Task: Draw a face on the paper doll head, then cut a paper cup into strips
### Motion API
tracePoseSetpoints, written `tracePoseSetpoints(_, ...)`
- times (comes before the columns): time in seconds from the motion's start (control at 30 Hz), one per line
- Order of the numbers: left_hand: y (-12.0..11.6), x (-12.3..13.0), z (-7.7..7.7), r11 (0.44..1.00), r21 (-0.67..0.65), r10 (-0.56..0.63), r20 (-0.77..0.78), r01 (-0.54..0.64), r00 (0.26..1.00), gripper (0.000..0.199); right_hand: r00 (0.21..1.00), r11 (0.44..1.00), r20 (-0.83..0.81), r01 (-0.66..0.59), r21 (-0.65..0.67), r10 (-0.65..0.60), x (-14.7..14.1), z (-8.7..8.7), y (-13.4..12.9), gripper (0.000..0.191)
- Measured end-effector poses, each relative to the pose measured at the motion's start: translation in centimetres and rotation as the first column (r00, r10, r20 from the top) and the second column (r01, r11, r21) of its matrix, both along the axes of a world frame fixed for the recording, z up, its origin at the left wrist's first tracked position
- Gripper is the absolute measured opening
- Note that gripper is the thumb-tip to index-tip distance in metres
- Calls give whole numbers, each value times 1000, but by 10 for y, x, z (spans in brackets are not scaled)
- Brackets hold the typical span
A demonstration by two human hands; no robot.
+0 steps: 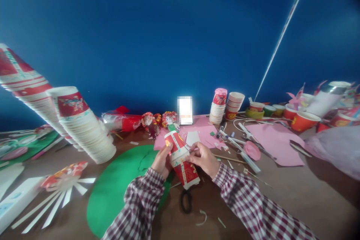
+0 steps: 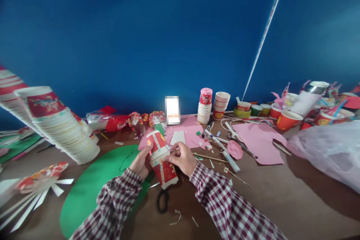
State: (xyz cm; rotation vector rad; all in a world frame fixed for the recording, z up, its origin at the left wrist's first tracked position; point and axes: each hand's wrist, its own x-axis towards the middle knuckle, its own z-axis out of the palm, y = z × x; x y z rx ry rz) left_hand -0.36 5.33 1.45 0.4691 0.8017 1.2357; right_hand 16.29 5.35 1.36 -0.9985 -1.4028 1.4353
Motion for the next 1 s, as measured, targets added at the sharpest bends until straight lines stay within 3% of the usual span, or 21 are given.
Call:
tracePoseSetpoints(0.53,0,-2,-4,998,69,-3,28,1,1000,27,999,999,-18,-45,-18,44,1,2,1,43)
tracePoseSetpoints(0.87,-1,-1,0,999,54,4,-6,-4,1000,28,999,999,23,-25,-20,25,0,7,-2,43)
tracePoseSetpoints(1.0,-1,-3,5,999,-17,46,-53,-47,998,28,998,999,47,-36,-14,36,5,11,1,38)
